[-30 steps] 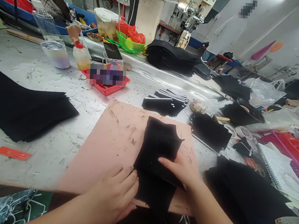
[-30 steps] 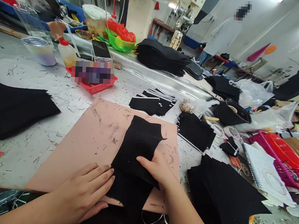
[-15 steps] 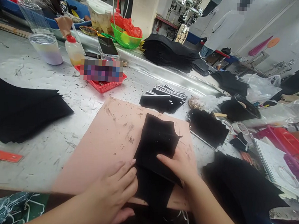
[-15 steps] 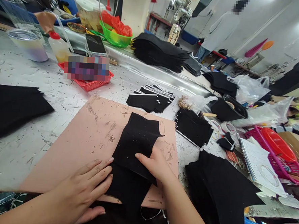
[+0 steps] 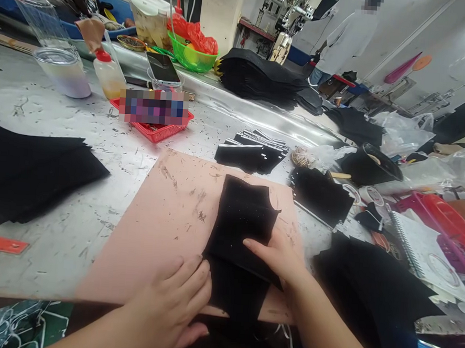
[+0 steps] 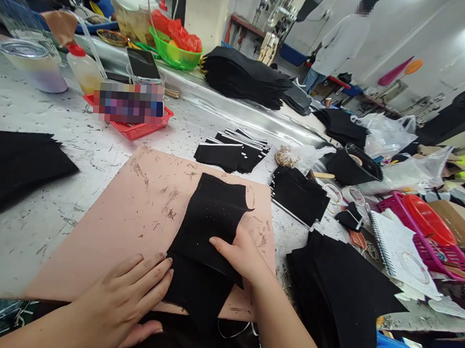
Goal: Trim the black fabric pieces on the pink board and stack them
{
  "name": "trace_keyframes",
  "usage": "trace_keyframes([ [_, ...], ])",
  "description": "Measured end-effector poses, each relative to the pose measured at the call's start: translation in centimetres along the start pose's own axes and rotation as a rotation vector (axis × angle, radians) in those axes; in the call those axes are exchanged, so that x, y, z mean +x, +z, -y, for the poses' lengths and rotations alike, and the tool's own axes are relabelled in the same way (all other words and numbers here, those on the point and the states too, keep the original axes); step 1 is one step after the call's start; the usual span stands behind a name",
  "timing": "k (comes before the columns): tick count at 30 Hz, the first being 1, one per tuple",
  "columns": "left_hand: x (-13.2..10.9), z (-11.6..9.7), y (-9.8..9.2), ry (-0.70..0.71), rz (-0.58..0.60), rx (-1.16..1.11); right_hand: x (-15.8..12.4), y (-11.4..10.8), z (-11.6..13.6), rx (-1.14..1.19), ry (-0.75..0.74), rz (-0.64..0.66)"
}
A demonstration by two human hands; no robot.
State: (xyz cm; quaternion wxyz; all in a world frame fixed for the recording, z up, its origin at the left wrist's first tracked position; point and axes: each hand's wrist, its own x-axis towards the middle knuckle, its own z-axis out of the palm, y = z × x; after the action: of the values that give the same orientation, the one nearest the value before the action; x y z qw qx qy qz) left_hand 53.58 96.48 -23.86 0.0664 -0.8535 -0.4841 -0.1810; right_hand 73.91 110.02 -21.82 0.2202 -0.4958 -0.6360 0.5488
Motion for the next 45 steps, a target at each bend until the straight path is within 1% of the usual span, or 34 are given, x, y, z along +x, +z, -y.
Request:
trace_keyframes([
  [5,0.2,0.3,0.3,0.019,0.006,-0.032,0.0,0.2,-0.1,-0.018,-0.002,0.003],
  [10,0.8,0.6,0.0,0.034,0.054,-0.047,0.3,-0.2,-0.3,-0.132,-0.069,0.013],
  [13,0.9,0.5,-0.1,0.032,0.092,-0.041,0.4,-0.8,-0.1,-0.244,-0.035,-0.002],
  [16,0.9,0.5,-0.2,0.014,0.095,-0.046,0.3,-1.1,0.2,-0.317,0.016,-0.008],
  [21,1.8,0.5,-0.2,0.002,0.085,-0.050,0.1,-1.0,0.6,-0.335,0.005,-0.001],
  [26,2.7,-0.2,0.1,0.099,0.124,0.010,0.1,-0.6,0.8,-0.370,-0.042,0.027],
  [29,3.1,-0.8,0.4,0.102,0.147,0.010,0.0,-0.8,0.8,-0.403,-0.076,0.017],
  [30,3.3,-1.0,0.5,0.108,0.155,0.003,-0.2,-1.0,0.9,-0.404,-0.080,0.018],
  [32,3.7,-1.2,0.4,0.143,0.172,-0.014,-0.6,-1.7,0.9,-0.375,-0.081,0.061],
  [34,4.1,-1.4,0.3,0.173,0.191,-0.026,-1.1,-2.5,0.7,-0.296,-0.071,0.138],
  [36,4.4,-1.6,0.2,0.176,0.194,-0.027,-1.5,-3.3,0.4,-0.209,-0.026,0.175],
  [39,4.5,-1.9,0.3,0.187,0.182,-0.025,-1.7,-4.0,-0.3,-0.126,0.053,0.110],
  [42,4.7,-2.2,0.6,0.205,0.157,-0.033,-1.6,-4.1,-0.7,-0.109,0.060,0.073],
  [45,5.0,-2.3,0.7,0.204,0.169,-0.034,-1.4,-4.0,-0.7,-0.133,0.064,0.057],
])
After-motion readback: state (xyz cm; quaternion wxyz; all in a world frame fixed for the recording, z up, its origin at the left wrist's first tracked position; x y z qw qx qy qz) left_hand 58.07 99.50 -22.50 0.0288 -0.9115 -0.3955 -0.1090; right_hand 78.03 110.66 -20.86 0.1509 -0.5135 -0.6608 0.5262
